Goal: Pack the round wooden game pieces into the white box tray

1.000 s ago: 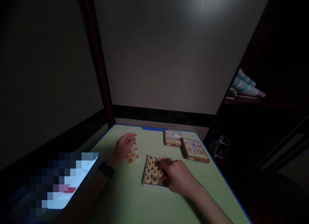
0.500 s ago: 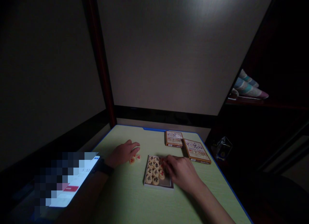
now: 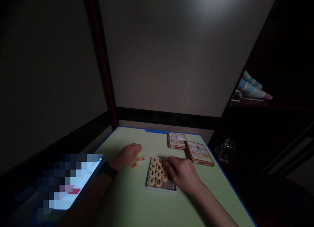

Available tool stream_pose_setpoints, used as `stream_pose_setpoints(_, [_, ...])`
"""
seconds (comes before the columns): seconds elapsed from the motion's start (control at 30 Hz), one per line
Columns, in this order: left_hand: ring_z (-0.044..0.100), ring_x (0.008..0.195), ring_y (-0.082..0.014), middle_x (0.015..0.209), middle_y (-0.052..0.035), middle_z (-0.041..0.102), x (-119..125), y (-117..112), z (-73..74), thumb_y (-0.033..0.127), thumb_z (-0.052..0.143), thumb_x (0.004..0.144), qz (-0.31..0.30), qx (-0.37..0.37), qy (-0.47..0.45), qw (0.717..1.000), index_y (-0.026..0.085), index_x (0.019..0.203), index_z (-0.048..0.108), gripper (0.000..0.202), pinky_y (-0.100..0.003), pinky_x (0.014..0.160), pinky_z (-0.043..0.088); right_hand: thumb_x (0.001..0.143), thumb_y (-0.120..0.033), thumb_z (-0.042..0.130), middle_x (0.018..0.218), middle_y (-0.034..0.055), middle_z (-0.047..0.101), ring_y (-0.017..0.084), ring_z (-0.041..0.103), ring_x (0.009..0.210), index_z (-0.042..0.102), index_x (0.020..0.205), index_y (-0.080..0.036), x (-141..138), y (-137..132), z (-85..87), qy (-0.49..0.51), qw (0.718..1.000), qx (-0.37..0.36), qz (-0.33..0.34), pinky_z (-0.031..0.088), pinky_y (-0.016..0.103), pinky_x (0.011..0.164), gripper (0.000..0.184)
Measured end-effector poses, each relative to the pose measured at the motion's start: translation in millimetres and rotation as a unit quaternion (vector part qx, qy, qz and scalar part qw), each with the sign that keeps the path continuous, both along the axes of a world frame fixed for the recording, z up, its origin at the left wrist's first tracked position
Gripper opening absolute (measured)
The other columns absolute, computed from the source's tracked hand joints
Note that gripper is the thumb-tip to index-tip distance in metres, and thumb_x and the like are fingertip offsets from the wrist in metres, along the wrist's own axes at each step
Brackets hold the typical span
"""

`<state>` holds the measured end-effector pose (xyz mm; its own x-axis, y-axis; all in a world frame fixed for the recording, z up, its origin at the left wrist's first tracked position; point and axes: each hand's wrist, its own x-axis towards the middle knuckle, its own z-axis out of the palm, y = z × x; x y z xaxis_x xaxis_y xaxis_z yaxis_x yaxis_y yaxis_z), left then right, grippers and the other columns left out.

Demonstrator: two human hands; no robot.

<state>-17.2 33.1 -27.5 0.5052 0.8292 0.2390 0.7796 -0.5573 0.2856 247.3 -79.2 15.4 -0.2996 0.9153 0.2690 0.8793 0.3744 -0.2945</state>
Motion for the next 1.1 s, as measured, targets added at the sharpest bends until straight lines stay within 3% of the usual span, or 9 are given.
stream_pose_setpoints(0.13, [0.059,0.083,-0.0187,0.083,-0.0050,0.064,-4,8,-3.2,0.022,0.032,0.099,0.002,-0.002,0.004,1.000,0.020,0.084,0.059,0.031,-0.029,0.080,0.043,0.095,-0.026,0.045,0.085,0.0076,0.073,0.018,0.067,0.078,0.068,0.090,-0.017,-22,12,11.6,-0.010,0.999,-0.022,0.040,0.043,0.025,0.068,0.025])
stream_pose_setpoints(0.27, [0.060,0.082,-0.0186,0.082,-0.0050,0.066,-4,9,-2.7,0.023,0.033,0.099,0.007,-0.003,-0.002,1.000,0.021,0.081,0.059,0.031,-0.029,0.079,0.043,0.086,-0.017,0.054,0.095,0.0105,0.073,0.020,0.068,0.087,0.071,0.089,-0.016,-61,38,24.7,-0.119,0.984,-0.055,0.121,0.044,0.025,0.074,0.017])
stream_pose_setpoints(0.47, [0.060,0.082,-0.0191,0.083,-0.0063,0.067,-4,10,-4.2,0.022,0.035,0.097,0.018,-0.012,-0.019,1.000,0.021,0.079,0.060,0.031,-0.029,0.078,0.043,0.085,-0.019,0.054,0.102,0.0182,0.075,0.027,0.071,0.093,0.073,0.099,-0.013,-102,74,14.4,-0.227,0.965,-0.072,0.107,0.049,0.030,0.075,0.025])
stream_pose_setpoints(0.7, [0.060,0.084,-0.0188,0.083,-0.0056,0.066,-3,8,-1.8,0.024,0.035,0.098,0.015,-0.003,-0.027,1.000,0.021,0.080,0.060,0.031,-0.029,0.080,0.044,0.089,-0.018,0.050,0.106,0.0175,0.075,0.026,0.071,0.096,0.073,0.104,-0.013,-102,79,8.1,-0.236,0.961,-0.084,0.119,0.049,0.030,0.078,0.028])
stream_pose_setpoints(0.87, [0.060,0.088,-0.0196,0.086,-0.0067,0.065,-3,8,2.5,0.024,0.035,0.098,0.061,0.025,-0.018,0.998,0.020,0.081,0.060,0.031,-0.030,0.082,0.043,0.093,-0.019,0.046,0.105,0.0176,0.074,0.025,0.069,0.096,0.071,0.102,-0.011,-100,79,12.5,-0.213,0.965,-0.069,0.137,0.048,0.030,0.080,0.028])
stream_pose_setpoints(1.1, [0.061,0.089,-0.0197,0.087,-0.0067,0.066,-4,7,2.3,0.022,0.035,0.099,0.080,0.011,0.013,0.997,0.020,0.084,0.063,0.031,-0.030,0.081,0.043,0.085,-0.011,0.053,0.108,0.0126,0.072,0.020,0.067,0.098,0.067,0.103,-0.015,-103,82,1.6,-0.133,0.969,-0.041,0.203,0.045,0.026,0.081,0.023])
